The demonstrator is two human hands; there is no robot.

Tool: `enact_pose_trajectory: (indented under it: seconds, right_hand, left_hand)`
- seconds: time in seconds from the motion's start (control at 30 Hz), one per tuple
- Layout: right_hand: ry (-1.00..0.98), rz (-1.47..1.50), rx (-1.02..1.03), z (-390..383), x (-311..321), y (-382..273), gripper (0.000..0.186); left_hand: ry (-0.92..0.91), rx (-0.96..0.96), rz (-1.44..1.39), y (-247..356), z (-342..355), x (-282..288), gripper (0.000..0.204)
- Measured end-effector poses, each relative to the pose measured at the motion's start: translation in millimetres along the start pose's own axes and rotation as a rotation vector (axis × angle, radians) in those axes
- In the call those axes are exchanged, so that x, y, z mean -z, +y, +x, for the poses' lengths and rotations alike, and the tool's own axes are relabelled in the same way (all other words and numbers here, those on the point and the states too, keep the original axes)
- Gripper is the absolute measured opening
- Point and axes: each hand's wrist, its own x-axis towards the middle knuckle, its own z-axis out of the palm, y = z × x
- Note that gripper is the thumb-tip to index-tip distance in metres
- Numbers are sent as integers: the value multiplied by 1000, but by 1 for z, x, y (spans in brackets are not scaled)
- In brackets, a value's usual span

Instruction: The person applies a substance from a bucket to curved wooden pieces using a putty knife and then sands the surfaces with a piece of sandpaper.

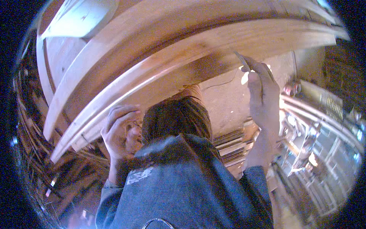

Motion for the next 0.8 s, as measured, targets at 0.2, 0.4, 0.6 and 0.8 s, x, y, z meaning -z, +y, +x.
enact_pose_trajectory:
  seconds: [0.2,0.4,0.6,0.8]
  right_hand:
    - [-183,-75,173,47,20,3,38]
    - [-351,-128,542,97,21,-17,41]
    - [-431,-378,716,112,14,-37,47]
    - [-399,-438,836,109,-1,-35,58]
  left_hand:
    - [4,154,130,18,-35,-29,38]
    - [-73,400,163,31,-74,-122,51]
    - [-103,568,107,29,-100,-191,54]
    - [9,611,181,3,-117,-195,54]
